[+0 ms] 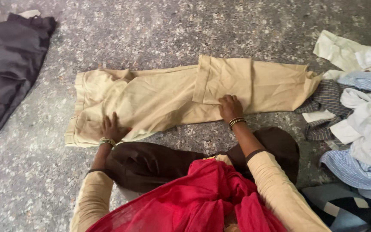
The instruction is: The person folds a blue shirt and places it in a bag, then buttons and folds a light green striped shirt and places it in the bag, followed by folding beige pants and placing them in the bag, and finally begins to arrange a striped shirt.
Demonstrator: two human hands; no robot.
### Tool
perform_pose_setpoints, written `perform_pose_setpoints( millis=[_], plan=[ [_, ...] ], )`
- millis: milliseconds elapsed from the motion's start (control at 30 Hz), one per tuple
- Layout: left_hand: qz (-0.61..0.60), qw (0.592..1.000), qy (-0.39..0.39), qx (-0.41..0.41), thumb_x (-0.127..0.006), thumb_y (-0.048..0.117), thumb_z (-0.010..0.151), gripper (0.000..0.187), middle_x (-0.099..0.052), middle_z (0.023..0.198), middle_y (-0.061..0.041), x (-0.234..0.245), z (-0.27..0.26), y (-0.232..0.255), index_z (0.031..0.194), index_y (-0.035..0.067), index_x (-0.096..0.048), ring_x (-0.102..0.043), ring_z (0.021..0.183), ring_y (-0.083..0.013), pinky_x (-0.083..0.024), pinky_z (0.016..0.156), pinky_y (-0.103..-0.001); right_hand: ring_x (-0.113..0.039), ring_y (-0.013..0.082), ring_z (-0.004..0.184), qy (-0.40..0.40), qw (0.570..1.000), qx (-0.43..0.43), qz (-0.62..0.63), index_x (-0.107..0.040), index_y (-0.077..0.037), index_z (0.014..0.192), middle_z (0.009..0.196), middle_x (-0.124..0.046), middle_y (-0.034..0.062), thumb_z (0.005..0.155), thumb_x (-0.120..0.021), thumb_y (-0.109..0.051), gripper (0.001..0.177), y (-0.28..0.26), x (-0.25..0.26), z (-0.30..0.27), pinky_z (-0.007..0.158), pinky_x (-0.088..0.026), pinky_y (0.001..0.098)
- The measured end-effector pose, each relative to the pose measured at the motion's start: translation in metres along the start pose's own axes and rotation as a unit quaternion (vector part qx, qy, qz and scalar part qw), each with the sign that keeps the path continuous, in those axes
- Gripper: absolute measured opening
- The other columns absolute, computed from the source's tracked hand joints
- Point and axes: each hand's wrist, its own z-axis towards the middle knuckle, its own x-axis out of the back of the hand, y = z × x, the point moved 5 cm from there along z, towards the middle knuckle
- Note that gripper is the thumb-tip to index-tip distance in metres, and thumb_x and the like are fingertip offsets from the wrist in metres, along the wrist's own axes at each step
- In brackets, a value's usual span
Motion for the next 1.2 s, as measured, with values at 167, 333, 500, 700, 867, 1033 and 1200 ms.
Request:
perform_pose_setpoints(
  millis=[167,333,500,700,867,1033,1200],
  plan=[
    [-0.067,0.991,0.006,0.119,-0.06,0.085,0.066,0.12,0.001,0.173,-0.018,-0.008,-0.034,-0.035,0.163,0.041,-0.005,0.001,0.157,-0.0401,-0.009,0.121,-0.063,-0.07,0.0322,0.091,0.076,0.979,-0.013,0.189,-0.074,-0.008,0.106,0.1,-0.075,0.0151,0.097,-0.064,-0.02,0.018,0.023,-0.01,0.0,0.081,-0.055,0.0438],
    [0.001,0.939,-0.124,0.322,-0.061,0.087,0.072,0.123,-0.009,0.167,-0.027,0.02,-0.057,-0.097,0.166,0.035,-0.001,-0.013,0.152,-0.0503,-0.015,0.117,-0.072,-0.07,0.0341,0.097,0.351,0.768,-0.41,0.344,-0.08,-0.01,0.124,0.108,-0.079,0.0176,0.103,-0.052,-0.012,0.035,0.166,-0.002,-0.035,0.09,-0.056,0.0416],
    [-0.018,0.971,-0.103,0.216,-0.077,0.069,0.072,0.113,-0.058,0.147,-0.033,0.06,-0.033,-0.086,0.16,0.008,-0.042,-0.055,0.137,-0.051,-0.046,0.114,-0.059,-0.035,0.038,0.154,0.515,0.759,-0.374,0.135,-0.024,-0.004,0.163,0.166,-0.034,0.0218,0.096,-0.064,-0.012,0.079,0.169,0.023,-0.059,0.129,-0.024,0.0498],
    [-0.146,0.983,0.058,-0.1,-0.07,0.052,0.092,0.076,-0.066,0.131,-0.028,0.101,0.008,0.09,0.151,0.007,-0.055,-0.065,0.118,-0.0445,-0.052,0.098,-0.051,-0.055,0.0379,0.131,0.117,0.969,-0.054,0.21,-0.059,-0.007,0.14,0.14,-0.061,0.0213,0.091,-0.078,-0.032,0.058,0.055,-0.009,-0.011,0.111,-0.042,0.048],
    [-0.184,0.917,-0.076,-0.345,-0.072,0.053,0.091,0.085,-0.05,0.15,-0.028,0.014,-0.011,0.286,0.154,0.004,-0.041,-0.049,0.137,-0.0461,-0.043,0.111,-0.051,-0.063,0.0358,0.122,0.308,0.927,-0.106,0.185,-0.068,-0.006,0.128,0.127,-0.07,0.0177,0.094,-0.074,-0.027,0.041,0.094,0.027,-0.018,0.108,-0.047,0.0463],
    [0.055,0.942,-0.245,-0.221,-0.076,0.058,0.077,0.112,-0.01,0.17,-0.02,-0.058,-0.016,0.296,0.163,0.024,-0.012,-0.023,0.15,-0.0491,-0.038,0.115,-0.053,-0.055,0.0537,0.118,0.194,0.925,-0.324,-0.038,-0.068,-0.009,0.129,0.128,-0.063,0.0276,0.071,-0.071,-0.016,0.059,0.265,0.091,-0.053,0.091,-0.047,0.0688],
    [0.051,0.939,-0.235,-0.245,-0.074,0.061,0.081,0.111,-0.01,0.169,-0.022,-0.084,-0.001,0.282,0.164,0.024,-0.012,-0.023,0.15,-0.0507,-0.033,0.12,-0.053,-0.063,0.0421,0.118,-0.05,0.933,-0.346,-0.089,-0.074,-0.021,0.116,0.125,-0.07,0.0178,0.091,-0.067,-0.028,0.027,0.356,0.109,-0.113,0.102,-0.047,0.0583]
  ],
)
